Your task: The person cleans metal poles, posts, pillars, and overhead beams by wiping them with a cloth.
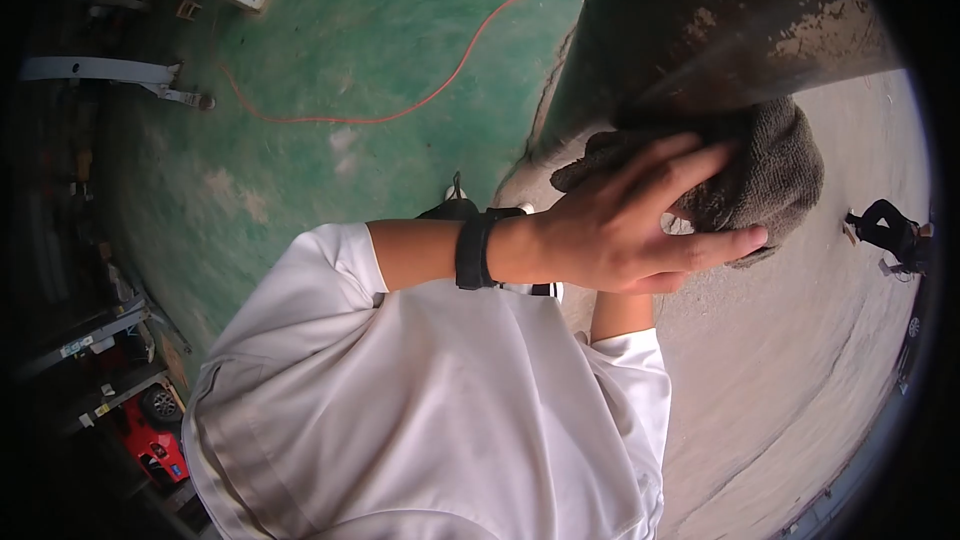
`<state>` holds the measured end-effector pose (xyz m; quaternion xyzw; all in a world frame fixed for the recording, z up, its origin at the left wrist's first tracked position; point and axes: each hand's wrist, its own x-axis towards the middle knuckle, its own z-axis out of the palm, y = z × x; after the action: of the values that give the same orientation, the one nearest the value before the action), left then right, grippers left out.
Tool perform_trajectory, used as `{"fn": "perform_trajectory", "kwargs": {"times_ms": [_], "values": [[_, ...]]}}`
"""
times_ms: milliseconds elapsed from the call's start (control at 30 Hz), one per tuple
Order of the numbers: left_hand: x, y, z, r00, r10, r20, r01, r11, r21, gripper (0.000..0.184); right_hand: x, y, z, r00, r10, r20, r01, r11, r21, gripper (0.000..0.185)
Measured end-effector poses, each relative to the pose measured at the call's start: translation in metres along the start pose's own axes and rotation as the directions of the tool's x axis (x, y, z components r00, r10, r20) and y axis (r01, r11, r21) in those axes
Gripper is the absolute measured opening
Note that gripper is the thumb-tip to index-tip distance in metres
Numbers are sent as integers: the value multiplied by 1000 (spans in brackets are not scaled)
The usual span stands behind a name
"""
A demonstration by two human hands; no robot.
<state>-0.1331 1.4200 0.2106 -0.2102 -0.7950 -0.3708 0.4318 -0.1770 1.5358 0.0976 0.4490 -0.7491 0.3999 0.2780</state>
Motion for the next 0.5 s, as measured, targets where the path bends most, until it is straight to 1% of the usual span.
{"fn": "perform_trajectory", "kwargs": {"times_ms": [67,100,133,200,267,300,400,467,500], "values": [[-14,-10,13,999,-37,31,39,998,-51,67,-7,5,14,999,28,-36,-28,1000,-2,50],[-27,-16,16,996,-57,69,60,997,-49,67,-13,8,23,998,45,-44,-45,999,3,50],[-40,-24,18,985,-98,142,112,990,-91,68,-25,7,39,997,72,-41,-71,997,25,49],[-60,-33,9,961,-131,244,145,988,-43,69,-47,4,62,991,129,-26,-127,990,67,49],[-80,-39,0,945,-165,283,185,982,-43,69,-72,-6,84,982,189,9,-189,975,120,49],[-86,-43,-9,952,-108,285,104,994,32,66,-85,-13,94,975,222,32,-224,964,143,49],[-89,-41,-34,951,-138,276,144,990,-3,63,-113,-36,107,949,291,119,-312,923,228,48],[-77,-35,-46,970,-81,230,94,995,-45,64,-118,-45,103,939,307,152,-339,902,269,48],[-68,-31,-48,977,-58,205,72,995,-63,65,-109,-44,95,944,293,153,-326,902,282,48]]}}
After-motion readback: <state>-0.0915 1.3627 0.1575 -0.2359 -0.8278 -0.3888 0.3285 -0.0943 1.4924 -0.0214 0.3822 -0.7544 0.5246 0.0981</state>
